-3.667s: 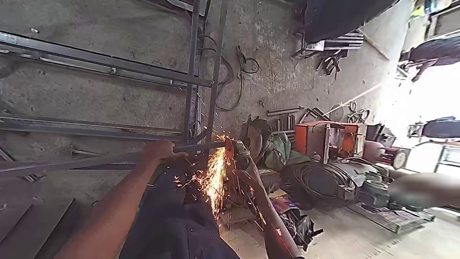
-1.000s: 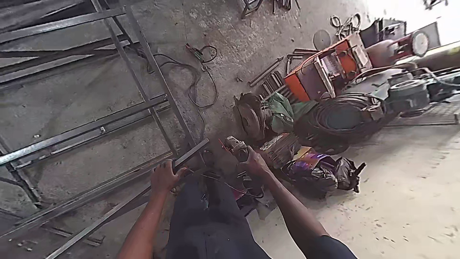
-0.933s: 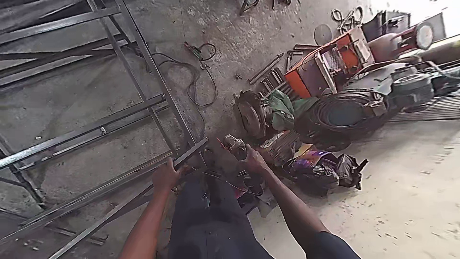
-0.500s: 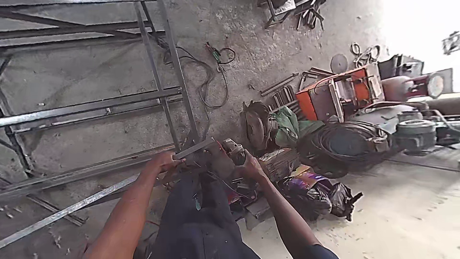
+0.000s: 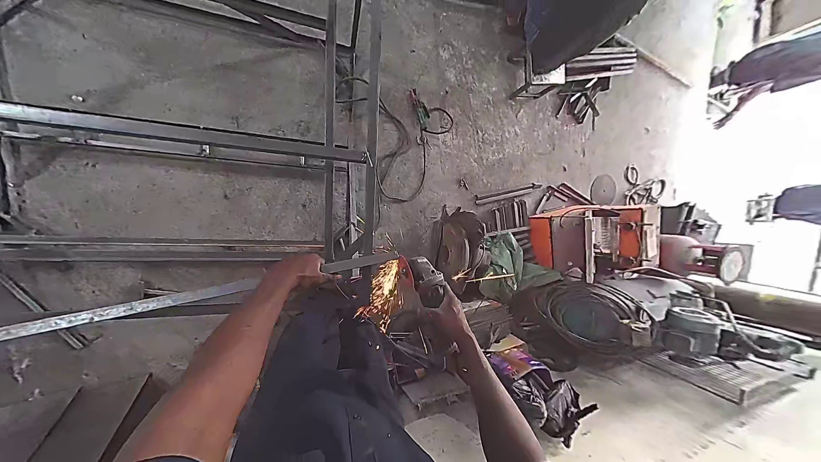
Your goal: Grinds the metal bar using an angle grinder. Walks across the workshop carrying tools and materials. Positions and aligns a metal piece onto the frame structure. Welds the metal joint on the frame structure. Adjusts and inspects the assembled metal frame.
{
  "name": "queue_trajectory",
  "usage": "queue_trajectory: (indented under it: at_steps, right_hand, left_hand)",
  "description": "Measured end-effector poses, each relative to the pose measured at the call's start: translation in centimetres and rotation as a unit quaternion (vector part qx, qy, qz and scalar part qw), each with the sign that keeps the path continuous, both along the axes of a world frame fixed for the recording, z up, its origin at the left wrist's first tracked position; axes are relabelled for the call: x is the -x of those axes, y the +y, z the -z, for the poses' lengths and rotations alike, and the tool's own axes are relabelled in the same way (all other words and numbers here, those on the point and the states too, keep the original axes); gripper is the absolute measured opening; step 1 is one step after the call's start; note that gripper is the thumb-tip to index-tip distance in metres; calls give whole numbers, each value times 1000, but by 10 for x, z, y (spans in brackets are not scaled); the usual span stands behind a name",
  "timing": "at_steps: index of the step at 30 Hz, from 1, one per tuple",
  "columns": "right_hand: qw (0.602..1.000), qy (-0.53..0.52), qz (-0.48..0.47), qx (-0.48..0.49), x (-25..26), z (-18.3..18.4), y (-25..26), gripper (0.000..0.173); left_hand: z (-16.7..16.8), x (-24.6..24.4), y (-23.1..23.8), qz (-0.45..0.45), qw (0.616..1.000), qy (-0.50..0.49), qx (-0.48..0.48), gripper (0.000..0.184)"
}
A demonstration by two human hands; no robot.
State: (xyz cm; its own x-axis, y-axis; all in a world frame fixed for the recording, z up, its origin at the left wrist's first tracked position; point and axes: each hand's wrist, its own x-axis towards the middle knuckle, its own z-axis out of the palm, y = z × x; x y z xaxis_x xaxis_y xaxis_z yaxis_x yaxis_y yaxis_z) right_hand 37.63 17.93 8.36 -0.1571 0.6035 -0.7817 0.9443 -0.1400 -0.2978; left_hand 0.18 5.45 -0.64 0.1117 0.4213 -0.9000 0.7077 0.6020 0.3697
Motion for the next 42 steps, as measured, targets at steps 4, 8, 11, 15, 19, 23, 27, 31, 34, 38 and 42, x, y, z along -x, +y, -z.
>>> queue_trajectory:
  at_steps: [4,8,11,15,19,23,27,31,34,38,42]
  right_hand:
    - [1000,-8,0,-12,1,-1,-2,99]
    - [1000,-9,-3,-12,3,2,-2,98]
    - [1000,-7,-4,-18,3,5,-1,99]
    - [1000,0,16,-25,8,5,-7,97]
    - [999,3,23,-28,9,4,-8,98]
    - [999,-12,13,-31,7,6,-9,99]
    - [999,5,23,-26,10,5,-7,99]
    - [999,6,12,-32,12,5,-3,99]
    - [999,7,3,-40,10,6,-5,97]
    - [999,-9,-9,-44,13,4,-4,94]
    - [999,-14,1,-37,12,3,-5,98]
  left_hand:
    - [10,0,-3,3,1000,-3,-14,70]
    - [11,-1,-4,6,1000,0,0,72]
    - [18,-2,-4,11,1000,-3,-9,70]
    - [28,-2,-6,10,1000,-8,-10,70]
    - [23,-1,-4,11,1000,1,-4,72]
    - [20,-4,-5,1,1000,-14,-6,71]
    - [18,-3,-7,-24,999,-29,-7,65]
    - [20,-1,-6,-13,1000,-9,-9,64]
    - [27,-4,-11,-2,1000,-5,-14,67]
    - [29,-3,-11,-8,1000,1,-12,66]
    - [19,-6,-9,-6,1000,1,-6,68]
